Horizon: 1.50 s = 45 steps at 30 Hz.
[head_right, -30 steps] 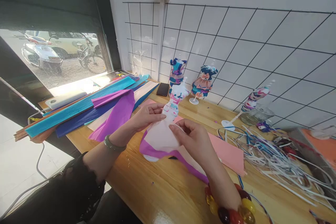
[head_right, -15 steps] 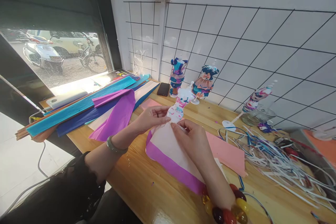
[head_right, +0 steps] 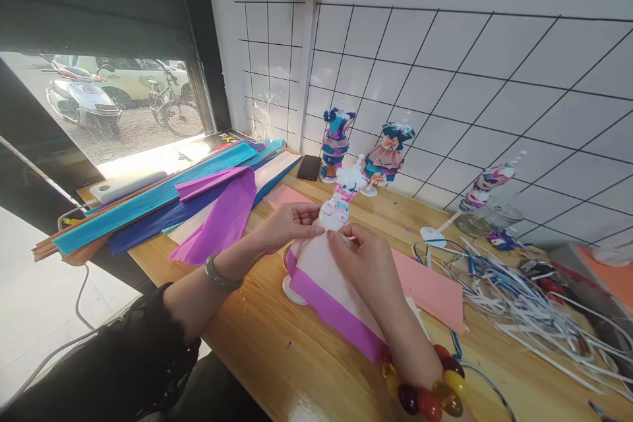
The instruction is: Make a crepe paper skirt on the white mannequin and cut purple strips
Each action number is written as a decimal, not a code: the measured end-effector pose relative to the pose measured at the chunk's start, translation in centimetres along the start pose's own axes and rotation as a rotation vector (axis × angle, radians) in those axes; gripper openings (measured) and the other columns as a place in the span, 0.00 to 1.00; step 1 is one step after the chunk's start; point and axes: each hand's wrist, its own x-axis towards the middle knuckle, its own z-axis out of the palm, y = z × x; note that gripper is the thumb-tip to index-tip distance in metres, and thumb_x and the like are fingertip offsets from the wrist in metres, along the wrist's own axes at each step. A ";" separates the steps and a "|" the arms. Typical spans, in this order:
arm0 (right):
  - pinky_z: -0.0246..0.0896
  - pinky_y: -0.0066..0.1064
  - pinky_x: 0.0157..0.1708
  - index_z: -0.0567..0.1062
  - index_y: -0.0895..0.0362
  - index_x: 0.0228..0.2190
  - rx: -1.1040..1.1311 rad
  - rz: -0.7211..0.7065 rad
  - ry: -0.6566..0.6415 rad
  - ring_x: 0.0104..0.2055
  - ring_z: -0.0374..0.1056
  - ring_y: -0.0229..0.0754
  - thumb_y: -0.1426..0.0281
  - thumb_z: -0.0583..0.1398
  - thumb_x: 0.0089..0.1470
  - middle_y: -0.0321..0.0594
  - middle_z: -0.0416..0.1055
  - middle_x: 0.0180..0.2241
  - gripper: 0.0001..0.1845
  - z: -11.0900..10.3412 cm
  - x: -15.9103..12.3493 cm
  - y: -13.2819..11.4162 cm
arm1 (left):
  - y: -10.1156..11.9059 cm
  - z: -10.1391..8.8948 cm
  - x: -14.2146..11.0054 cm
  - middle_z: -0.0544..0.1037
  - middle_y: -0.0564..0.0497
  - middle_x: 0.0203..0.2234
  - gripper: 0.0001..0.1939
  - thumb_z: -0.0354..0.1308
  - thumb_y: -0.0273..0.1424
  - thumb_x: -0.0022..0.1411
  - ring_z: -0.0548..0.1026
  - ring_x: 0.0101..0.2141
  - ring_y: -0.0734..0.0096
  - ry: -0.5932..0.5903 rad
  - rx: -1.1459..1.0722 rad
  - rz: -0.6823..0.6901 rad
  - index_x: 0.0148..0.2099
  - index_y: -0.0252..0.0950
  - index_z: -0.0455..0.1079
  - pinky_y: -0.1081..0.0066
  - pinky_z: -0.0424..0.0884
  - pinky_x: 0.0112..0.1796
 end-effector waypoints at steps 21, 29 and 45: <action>0.56 0.29 0.25 0.77 0.55 0.34 0.125 -0.115 -0.085 0.30 0.68 0.43 0.59 0.56 0.53 0.39 0.76 0.30 0.15 0.1 -0.2 0.1 | -1.0 0.1 0.4 0.74 0.41 0.46 0.35 0.68 0.30 0.44 0.72 0.45 0.62 0.052 0.008 0.086 0.56 0.32 0.65 0.64 0.67 0.46; 0.59 0.31 0.31 0.77 0.55 0.35 0.169 -0.154 -0.077 0.34 0.68 0.44 0.60 0.57 0.53 0.40 0.76 0.32 0.14 0.0 -0.1 0.3 | -0.9 0.1 0.3 0.73 0.41 0.48 0.34 0.67 0.30 0.47 0.71 0.48 0.60 0.006 0.030 0.128 0.57 0.34 0.63 0.63 0.65 0.49; 0.57 0.29 0.23 0.75 0.57 0.27 0.081 -0.116 0.074 0.26 0.66 0.40 0.60 0.60 0.48 0.39 0.74 0.25 0.12 -0.2 0.1 0.4 | -0.8 0.3 0.2 0.73 0.41 0.47 0.36 0.67 0.31 0.45 0.70 0.49 0.60 -0.015 0.022 0.122 0.58 0.33 0.62 0.65 0.66 0.48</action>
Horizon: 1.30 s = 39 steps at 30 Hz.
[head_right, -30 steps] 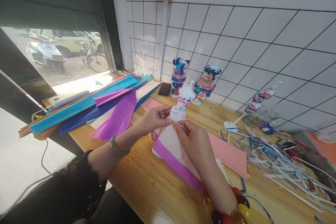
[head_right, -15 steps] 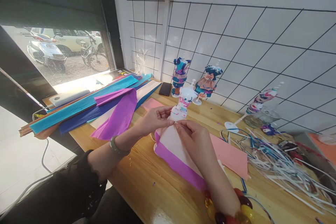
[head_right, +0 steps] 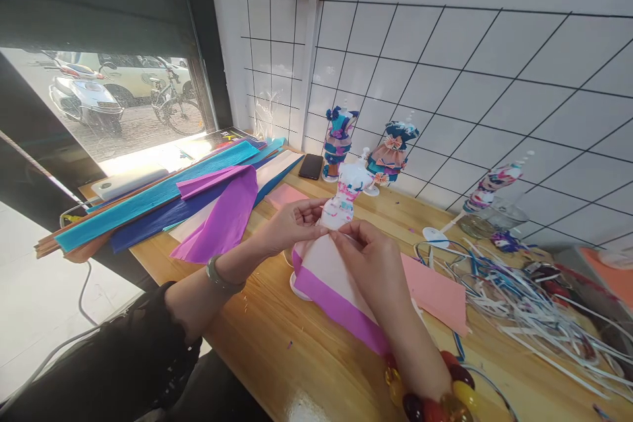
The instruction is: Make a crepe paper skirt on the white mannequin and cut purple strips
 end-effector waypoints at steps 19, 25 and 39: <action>0.47 0.25 0.15 0.71 0.58 0.22 0.025 0.122 -0.032 0.18 0.56 0.33 0.56 0.62 0.43 0.36 0.67 0.17 0.17 -0.3 0.4 0.2 | 0.4 0.0 -0.2 0.74 0.46 0.38 0.36 0.68 0.29 0.44 0.72 0.39 0.70 0.022 0.056 0.010 0.56 0.34 0.63 0.70 0.67 0.42; 0.47 0.25 0.16 0.68 0.56 0.20 0.013 0.102 -0.019 0.19 0.54 0.33 0.56 0.62 0.44 0.33 0.64 0.17 0.17 0.1 0.1 0.0 | 0.5 0.0 -0.3 0.74 0.46 0.37 0.37 0.68 0.32 0.45 0.73 0.38 0.70 0.020 0.076 -0.003 0.58 0.34 0.61 0.69 0.67 0.41; 0.58 0.43 0.47 0.70 0.52 0.44 -0.288 -0.504 0.021 0.50 0.61 0.50 0.58 0.60 0.50 0.46 0.66 0.47 0.20 -1.0 -1.0 -1.7 | 0.6 -0.4 0.2 0.75 0.49 0.32 0.33 0.66 0.30 0.47 0.73 0.31 0.73 0.297 0.048 -0.018 0.55 0.32 0.61 0.71 0.68 0.34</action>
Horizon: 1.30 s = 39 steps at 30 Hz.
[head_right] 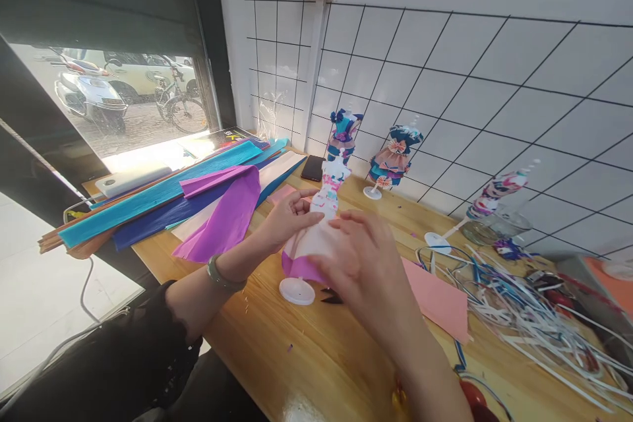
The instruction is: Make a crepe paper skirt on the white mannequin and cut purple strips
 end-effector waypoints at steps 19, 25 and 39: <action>0.47 0.33 0.24 0.71 0.59 0.21 -0.345 -0.548 -0.095 0.24 0.53 0.38 0.80 0.50 0.56 0.39 0.63 0.21 0.17 3.1 -0.3 -2.5 | -0.2 -1.4 0.9 0.77 0.46 0.33 0.27 0.68 0.32 0.43 0.76 0.33 0.66 0.040 -0.115 -0.142 0.47 0.32 0.68 0.66 0.70 0.36; 0.52 0.32 0.26 0.73 0.57 0.28 -0.222 -0.409 -0.288 0.27 0.59 0.39 0.74 0.54 0.55 0.39 0.66 0.26 0.09 2.7 -0.5 -3.0 | -0.2 -1.6 1.0 0.77 0.45 0.35 0.28 0.68 0.31 0.43 0.75 0.34 0.67 -0.049 -0.159 -0.127 0.48 0.31 0.67 0.66 0.69 0.38; 0.59 0.31 0.25 0.76 0.55 0.26 0.349 0.427 -0.365 0.29 0.67 0.43 0.50 0.49 0.56 0.38 0.72 0.24 0.26 -0.5 0.6 2.3 | 0.9 -0.2 -0.6 0.77 0.43 0.39 0.33 0.68 0.32 0.45 0.75 0.40 0.64 -0.330 -0.073 -0.075 0.54 0.33 0.65 0.64 0.68 0.43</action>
